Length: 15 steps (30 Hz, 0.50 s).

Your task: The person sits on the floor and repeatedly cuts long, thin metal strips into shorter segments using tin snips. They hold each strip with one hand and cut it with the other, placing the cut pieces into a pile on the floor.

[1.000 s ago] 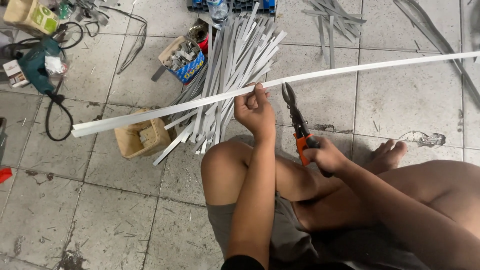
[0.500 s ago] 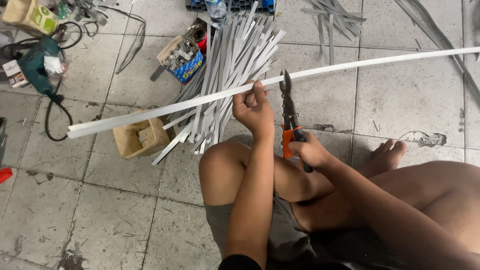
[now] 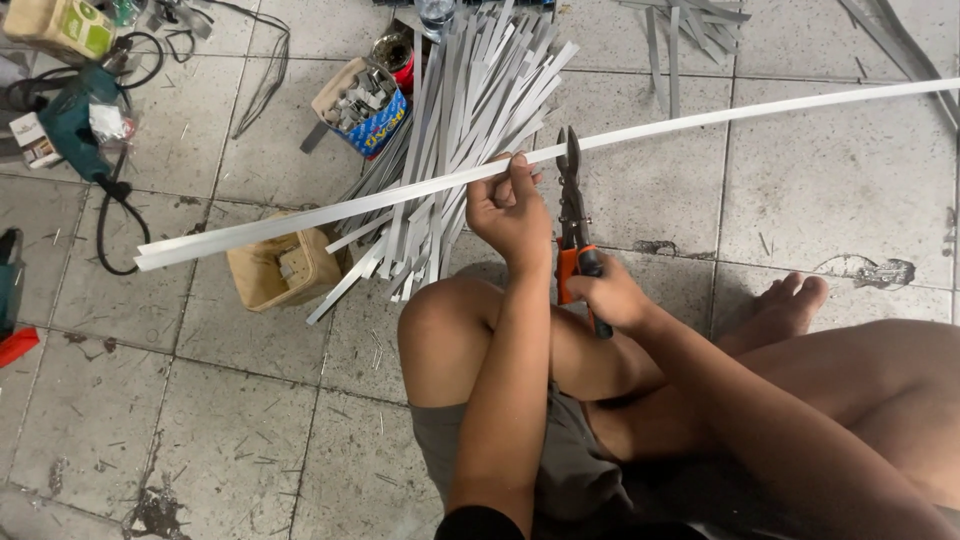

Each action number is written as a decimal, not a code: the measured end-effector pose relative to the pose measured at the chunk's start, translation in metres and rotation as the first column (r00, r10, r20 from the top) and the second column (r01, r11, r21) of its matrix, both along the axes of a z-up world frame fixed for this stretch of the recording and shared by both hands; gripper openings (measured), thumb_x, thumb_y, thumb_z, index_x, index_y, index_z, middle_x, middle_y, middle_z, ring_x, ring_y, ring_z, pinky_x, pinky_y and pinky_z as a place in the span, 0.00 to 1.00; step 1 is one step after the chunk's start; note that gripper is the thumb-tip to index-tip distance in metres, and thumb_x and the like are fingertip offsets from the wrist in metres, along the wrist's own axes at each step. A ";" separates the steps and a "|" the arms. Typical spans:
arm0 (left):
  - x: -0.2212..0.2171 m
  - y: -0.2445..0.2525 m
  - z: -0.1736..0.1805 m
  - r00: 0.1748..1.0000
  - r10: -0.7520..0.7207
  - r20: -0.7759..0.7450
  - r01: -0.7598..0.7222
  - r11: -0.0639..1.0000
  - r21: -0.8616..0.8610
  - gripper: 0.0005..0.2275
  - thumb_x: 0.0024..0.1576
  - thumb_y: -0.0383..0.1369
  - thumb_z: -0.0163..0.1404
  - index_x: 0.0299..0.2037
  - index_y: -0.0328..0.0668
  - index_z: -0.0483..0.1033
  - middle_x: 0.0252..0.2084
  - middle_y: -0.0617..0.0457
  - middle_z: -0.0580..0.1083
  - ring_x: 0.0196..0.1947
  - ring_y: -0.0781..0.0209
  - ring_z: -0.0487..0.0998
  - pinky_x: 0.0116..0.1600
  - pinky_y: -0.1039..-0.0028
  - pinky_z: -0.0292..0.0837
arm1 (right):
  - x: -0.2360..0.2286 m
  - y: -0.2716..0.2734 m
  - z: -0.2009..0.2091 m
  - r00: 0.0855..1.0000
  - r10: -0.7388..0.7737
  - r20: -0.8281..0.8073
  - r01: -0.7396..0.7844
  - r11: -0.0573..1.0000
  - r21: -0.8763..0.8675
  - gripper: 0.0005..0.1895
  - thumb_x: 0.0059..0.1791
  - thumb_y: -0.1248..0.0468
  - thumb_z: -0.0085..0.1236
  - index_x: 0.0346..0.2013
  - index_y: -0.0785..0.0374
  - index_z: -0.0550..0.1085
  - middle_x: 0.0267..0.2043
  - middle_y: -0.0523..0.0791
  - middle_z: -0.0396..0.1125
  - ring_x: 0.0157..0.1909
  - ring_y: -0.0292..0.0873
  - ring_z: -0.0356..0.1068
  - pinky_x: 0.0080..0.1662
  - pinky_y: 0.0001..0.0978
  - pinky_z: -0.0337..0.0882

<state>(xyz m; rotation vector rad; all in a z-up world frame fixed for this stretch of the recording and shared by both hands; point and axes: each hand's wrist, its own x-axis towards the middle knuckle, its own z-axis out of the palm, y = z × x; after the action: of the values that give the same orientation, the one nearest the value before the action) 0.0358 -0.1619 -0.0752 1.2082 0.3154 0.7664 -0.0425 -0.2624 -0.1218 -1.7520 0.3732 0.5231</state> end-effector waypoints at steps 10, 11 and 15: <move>0.001 0.007 0.004 0.999 -0.034 0.006 0.035 0.998 -0.047 0.07 0.57 0.21 0.54 0.43 0.27 0.74 0.33 0.40 0.76 0.34 0.56 0.83 0.34 0.77 0.84 | -0.011 0.011 0.013 0.972 -0.233 0.041 0.235 0.971 -0.047 0.11 0.39 0.62 0.62 0.34 0.63 0.75 0.24 0.50 0.66 0.28 0.48 0.70 0.34 0.37 0.68; -0.001 0.010 0.006 1.000 -0.028 0.009 0.029 0.998 -0.051 0.07 0.57 0.21 0.54 0.43 0.28 0.74 0.33 0.40 0.76 0.34 0.55 0.83 0.35 0.77 0.84 | -0.012 0.011 0.012 0.950 -0.311 0.041 0.311 0.951 0.007 0.12 0.42 0.63 0.62 0.37 0.63 0.73 0.24 0.50 0.66 0.26 0.48 0.71 0.34 0.37 0.69; -0.017 0.059 0.054 0.988 -0.074 -0.135 0.089 0.990 0.110 0.07 0.56 0.22 0.55 0.44 0.32 0.74 0.35 0.44 0.73 0.37 0.54 0.83 0.37 0.75 0.84 | 0.006 -0.032 0.042 0.993 -0.113 0.021 0.115 0.987 -0.110 0.18 0.43 0.54 0.61 0.41 0.63 0.78 0.33 0.55 0.73 0.39 0.56 0.74 0.46 0.45 0.71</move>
<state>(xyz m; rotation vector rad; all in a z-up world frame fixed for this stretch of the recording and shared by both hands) 0.0192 -0.1027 -0.0211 1.3756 0.3304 0.6423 -0.0368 -0.2946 -0.0800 -1.8286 0.4974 0.4133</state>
